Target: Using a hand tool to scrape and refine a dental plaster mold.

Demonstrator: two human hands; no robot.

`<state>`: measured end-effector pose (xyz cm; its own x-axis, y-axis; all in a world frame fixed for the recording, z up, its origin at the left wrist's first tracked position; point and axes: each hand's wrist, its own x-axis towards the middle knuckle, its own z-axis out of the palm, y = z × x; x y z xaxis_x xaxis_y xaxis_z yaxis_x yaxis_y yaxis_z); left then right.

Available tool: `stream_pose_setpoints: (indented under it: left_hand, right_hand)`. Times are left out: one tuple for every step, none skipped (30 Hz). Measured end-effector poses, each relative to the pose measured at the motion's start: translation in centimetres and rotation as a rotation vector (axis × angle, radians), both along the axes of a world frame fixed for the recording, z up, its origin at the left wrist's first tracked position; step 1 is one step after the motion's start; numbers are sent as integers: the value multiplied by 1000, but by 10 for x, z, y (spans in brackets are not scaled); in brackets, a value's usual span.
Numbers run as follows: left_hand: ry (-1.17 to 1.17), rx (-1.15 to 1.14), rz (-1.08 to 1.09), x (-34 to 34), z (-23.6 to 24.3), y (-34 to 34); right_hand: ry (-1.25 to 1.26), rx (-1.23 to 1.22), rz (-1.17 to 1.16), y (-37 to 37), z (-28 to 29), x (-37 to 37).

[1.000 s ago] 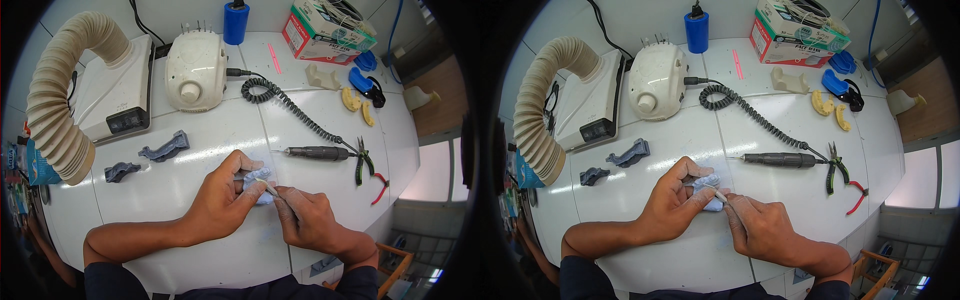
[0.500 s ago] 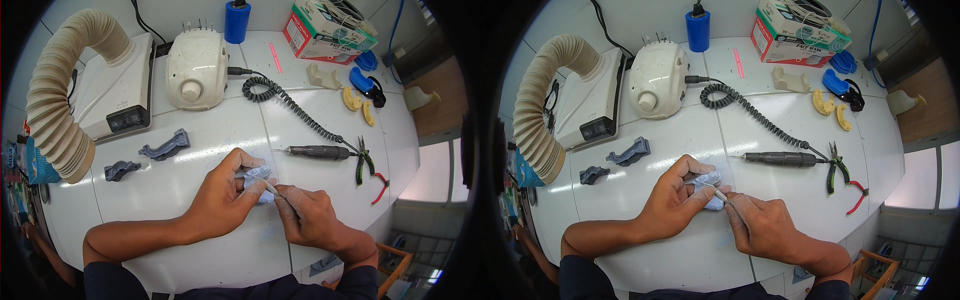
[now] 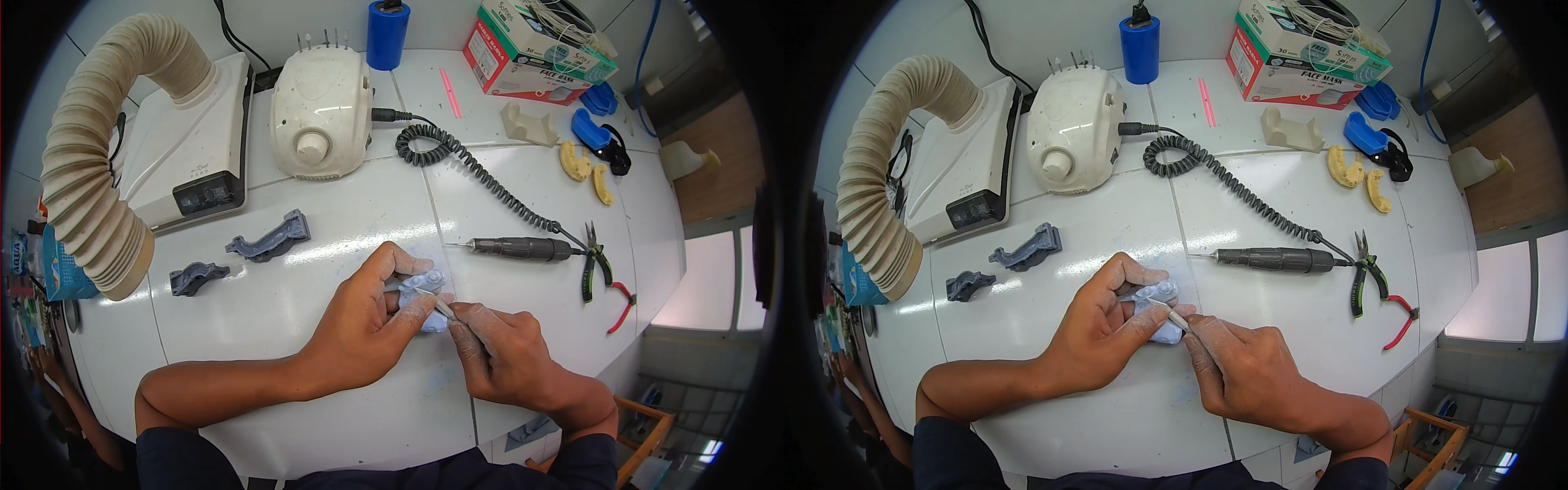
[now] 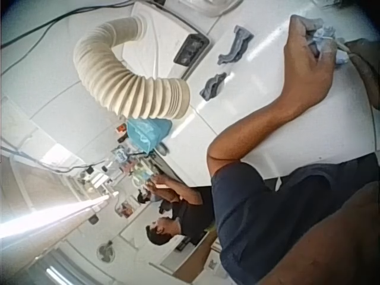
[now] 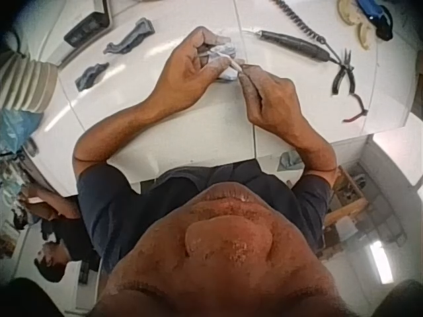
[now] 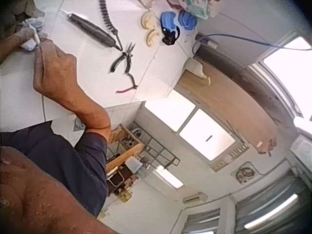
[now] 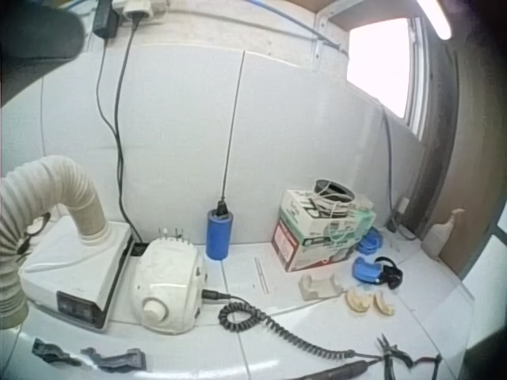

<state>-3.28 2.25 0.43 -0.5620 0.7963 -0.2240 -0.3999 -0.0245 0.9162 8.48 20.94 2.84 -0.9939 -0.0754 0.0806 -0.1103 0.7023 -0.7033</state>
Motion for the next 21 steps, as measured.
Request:
stream_pose_setpoints:
  left_hand:
    - [8, -10, -5, 0, 0, 0]
    - [16, -21, -10, 0, 1, 0]
    - [16, -21, -10, 0, 0, 0]
    - [18, -16, -5, 0, -1, 0]
    - [21, -11, 1, 0, -2, 0]
    - [21, -11, 1, 0, -2, 0]
    - [6, -17, 1, 0, -2, 0]
    - [-9, -22, 0, 1, -2, 0]
    - [-10, -22, 0, 1, -1, 0]
    - [8, -27, 2, 0, -1, 0]
    - [27, -31, 5, 0, 0, 0]
    - [27, -32, 6, 1, -1, 0]
    - [38, -26, 23, 2, -3, 0]
    - [48, -21, 39, 2, -5, 0]
    - [48, -21, 40, 3, -6, 0]
    - [43, -16, 46, 3, -6, 0]
    - [38, -12, 52, 3, -7, 1]
    - [38, -12, 52, 2, -6, 0]
    - [28, -27, 23, 0, -4, 0]
    - [19, -42, -6, -1, -3, 0]
    - [19, -43, -6, -1, -3, 0]
  right_hand:
    - [2, 2, 1, 0, 0, 0]
    - [4, 3, 2, 0, 0, 0]
    - [4, 3, 2, 0, 0, 0]
    - [3, 6, 2, 0, 0, 1]
    - [3, 9, 1, 0, 0, 0]
    - [3, 9, 1, 0, 1, 0]
    - [-5, 18, 3, 0, 1, 0]
    - [-12, 29, 4, 0, 2, 0]
    - [-13, 29, 4, 0, 2, 0]
    - [-2, 28, 0, 0, 1, 0]
    - [11, 28, -3, -1, 1, 0]
    - [10, 28, -3, -1, 1, -1]
    - [11, 28, -1, -1, 0, -1]
    - [12, 28, 0, -1, 0, -1]
    - [12, 28, 0, -1, 0, -1]
    - [11, 26, -1, -1, 1, -1]
    - [9, 24, -3, -1, 2, -1]
    - [9, 24, -3, -1, 2, -1]
    - [4, 29, -5, 0, 3, -1]
    - [-1, 32, -7, 1, 3, -1]
    - [-1, 32, -7, 1, 3, -1]
